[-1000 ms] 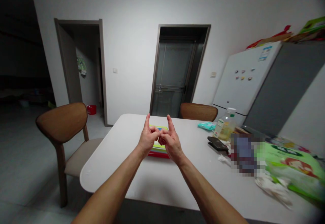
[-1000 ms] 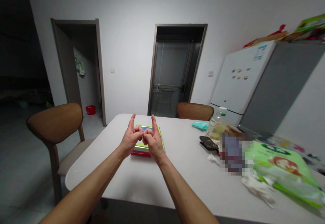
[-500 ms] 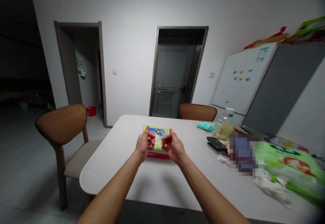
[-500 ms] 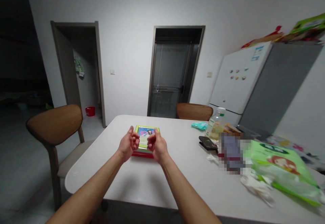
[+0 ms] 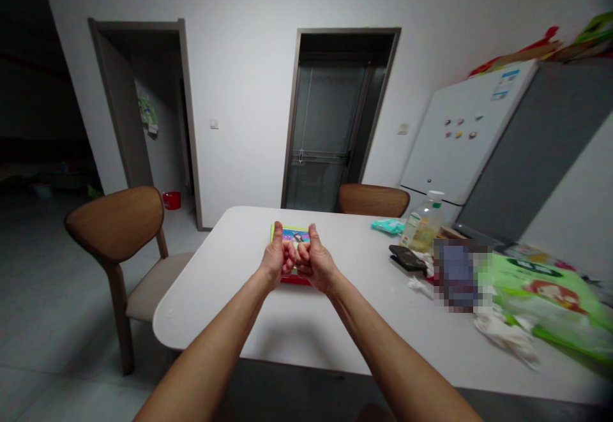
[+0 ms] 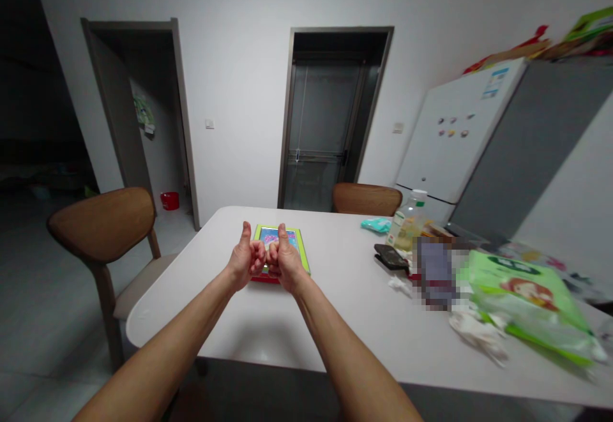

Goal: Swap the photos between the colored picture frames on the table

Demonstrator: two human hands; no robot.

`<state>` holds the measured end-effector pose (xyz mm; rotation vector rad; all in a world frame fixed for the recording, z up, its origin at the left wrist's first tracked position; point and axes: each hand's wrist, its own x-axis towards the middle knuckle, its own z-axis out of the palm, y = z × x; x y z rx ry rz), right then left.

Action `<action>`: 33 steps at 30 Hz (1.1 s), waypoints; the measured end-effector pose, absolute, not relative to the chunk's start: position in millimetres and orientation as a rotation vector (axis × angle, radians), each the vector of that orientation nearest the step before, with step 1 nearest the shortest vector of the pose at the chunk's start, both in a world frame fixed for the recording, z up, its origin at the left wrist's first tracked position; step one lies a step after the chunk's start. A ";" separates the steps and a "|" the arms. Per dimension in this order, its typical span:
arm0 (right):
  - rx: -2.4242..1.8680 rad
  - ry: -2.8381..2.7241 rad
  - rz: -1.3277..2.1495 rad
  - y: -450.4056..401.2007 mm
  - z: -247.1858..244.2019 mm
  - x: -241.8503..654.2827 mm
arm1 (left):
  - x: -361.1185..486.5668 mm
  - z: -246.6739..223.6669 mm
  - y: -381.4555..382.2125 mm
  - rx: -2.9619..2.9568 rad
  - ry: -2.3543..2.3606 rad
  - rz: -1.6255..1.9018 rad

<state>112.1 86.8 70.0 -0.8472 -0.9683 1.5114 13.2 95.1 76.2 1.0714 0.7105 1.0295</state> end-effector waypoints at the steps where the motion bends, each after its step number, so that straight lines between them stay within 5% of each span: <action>1: -0.859 -0.975 1.507 86.9 70.0 111.3 | 12.7 75.6 96.1 1.069 0.717 1.030; 6: -1.003 -1.090 1.350 92.2 61.7 111.6 | 11.4 64.2 101.0 1.044 0.774 1.022; 12: -1.604 -1.788 0.206 104.9 20.1 138.6 | 4.7 12.0 97.5 0.963 0.937 0.974; 16: -1.648 -2.076 -0.134 99.4 2.6 145.3 | 7.5 -13.2 93.1 0.911 0.952 1.034; 21: -1.387 -2.122 0.103 77.1 6.8 136.8 | 17.7 -15.0 86.1 0.928 0.933 1.275; 26: -1.269 -1.470 0.608 57.8 31.1 145.6 | 21.8 1.6 53.1 1.087 0.970 1.437; 33: -1.086 -0.802 1.043 2.6 49.8 180.6 | 20.4 26.1 -14.1 2.234 0.729 1.379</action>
